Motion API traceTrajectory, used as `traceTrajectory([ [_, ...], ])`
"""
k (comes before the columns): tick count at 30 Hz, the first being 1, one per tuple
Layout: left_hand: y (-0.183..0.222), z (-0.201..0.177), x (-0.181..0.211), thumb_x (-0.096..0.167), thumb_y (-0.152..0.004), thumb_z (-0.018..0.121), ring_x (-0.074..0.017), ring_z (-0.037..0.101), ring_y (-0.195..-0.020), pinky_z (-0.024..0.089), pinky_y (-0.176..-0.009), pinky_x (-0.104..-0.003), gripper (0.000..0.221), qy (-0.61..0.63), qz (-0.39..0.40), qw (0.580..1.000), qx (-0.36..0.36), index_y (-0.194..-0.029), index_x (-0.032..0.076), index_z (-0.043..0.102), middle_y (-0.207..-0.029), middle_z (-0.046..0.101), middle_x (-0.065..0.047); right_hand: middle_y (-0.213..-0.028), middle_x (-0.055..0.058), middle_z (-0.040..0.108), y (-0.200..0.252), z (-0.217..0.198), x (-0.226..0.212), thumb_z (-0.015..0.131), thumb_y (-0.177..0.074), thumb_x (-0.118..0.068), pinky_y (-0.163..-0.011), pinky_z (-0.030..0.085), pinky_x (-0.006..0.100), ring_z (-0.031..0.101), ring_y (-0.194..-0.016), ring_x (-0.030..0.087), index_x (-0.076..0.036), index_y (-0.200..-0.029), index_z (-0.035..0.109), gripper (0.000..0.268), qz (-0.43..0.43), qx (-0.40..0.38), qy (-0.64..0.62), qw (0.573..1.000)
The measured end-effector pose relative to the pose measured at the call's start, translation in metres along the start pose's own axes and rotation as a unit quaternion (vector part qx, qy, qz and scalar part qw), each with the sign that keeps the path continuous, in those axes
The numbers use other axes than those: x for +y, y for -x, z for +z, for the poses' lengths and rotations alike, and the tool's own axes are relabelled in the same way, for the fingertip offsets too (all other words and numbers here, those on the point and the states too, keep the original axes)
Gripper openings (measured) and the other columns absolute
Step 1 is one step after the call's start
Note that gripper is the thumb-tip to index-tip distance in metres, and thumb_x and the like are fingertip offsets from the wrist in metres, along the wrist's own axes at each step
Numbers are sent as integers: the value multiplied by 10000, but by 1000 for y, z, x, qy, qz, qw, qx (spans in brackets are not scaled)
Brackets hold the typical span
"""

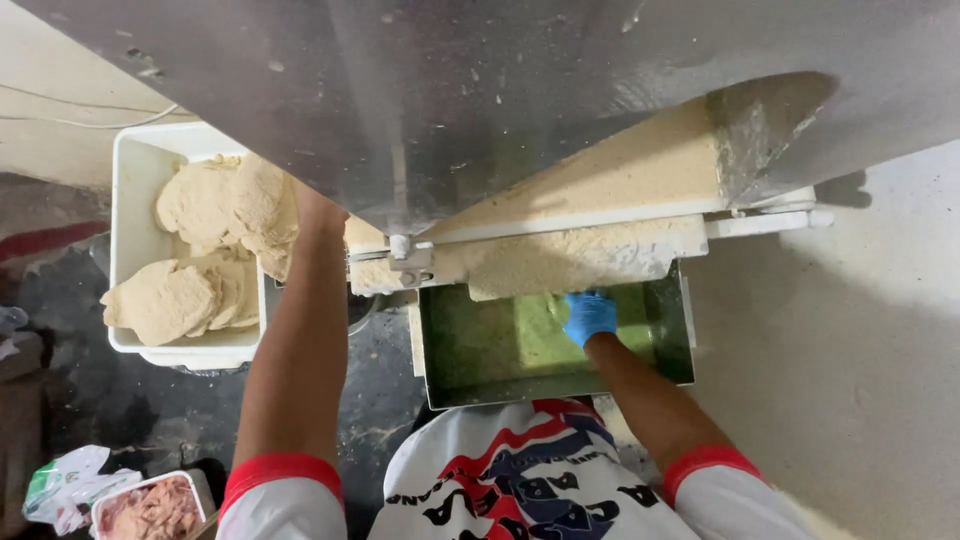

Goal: Breading chicken pieces by dipping them in a liquid marinade and placing them into an industrial breading machine.

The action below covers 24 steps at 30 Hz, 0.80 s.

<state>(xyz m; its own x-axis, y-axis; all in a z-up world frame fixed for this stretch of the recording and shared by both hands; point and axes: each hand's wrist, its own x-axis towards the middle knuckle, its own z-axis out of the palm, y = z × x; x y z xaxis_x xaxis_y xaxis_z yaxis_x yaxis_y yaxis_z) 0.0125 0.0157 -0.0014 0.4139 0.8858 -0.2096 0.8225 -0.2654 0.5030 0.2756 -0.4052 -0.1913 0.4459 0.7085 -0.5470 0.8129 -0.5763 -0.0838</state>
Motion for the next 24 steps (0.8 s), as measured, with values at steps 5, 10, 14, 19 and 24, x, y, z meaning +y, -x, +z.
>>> traceTrajectory([
  [5,6,-9,-5,224,-1057,620,-352,677,-1237,531,-995,-535,347,26,-11,999,39,-1388,232,518,-1245,695,-97,-1382,14,749,-5,40,59,550,-971,-190,-1070,582,508,695,-1313,287,-322,-1351,722,438,-2,-63,51,997],
  [10,10,-20,-8,209,-1070,627,-325,674,-1245,536,-985,-514,382,47,-24,995,89,-1421,276,490,-1253,689,-66,-1546,79,633,12,42,76,497,-1034,-187,-1155,533,507,608,-1424,276,-244,-1533,572,508,21,-98,44,994],
  [14,6,-36,-1,296,-1039,715,-369,717,-1121,568,-913,-527,272,18,-18,992,120,-1271,277,575,-1098,703,-116,-1438,100,717,27,22,80,584,-984,-425,-1120,563,497,679,-1344,323,-217,-1371,677,450,6,-145,29,989],
  [19,16,-67,27,286,-1054,663,-411,715,-1145,567,-964,-542,288,4,-12,996,88,-1311,266,534,-1124,713,-177,-1307,143,765,29,33,88,739,-872,-311,-1133,564,476,698,-1297,354,-160,-1229,732,388,-73,-149,24,986],
  [24,36,-107,59,237,-1060,603,-448,734,-1104,571,-953,-566,250,-2,16,999,47,-1299,237,529,-1059,738,-224,-1179,87,819,16,71,109,751,-839,-426,-1077,586,440,745,-1217,312,-184,-1077,787,341,-60,-108,-1,992],
])
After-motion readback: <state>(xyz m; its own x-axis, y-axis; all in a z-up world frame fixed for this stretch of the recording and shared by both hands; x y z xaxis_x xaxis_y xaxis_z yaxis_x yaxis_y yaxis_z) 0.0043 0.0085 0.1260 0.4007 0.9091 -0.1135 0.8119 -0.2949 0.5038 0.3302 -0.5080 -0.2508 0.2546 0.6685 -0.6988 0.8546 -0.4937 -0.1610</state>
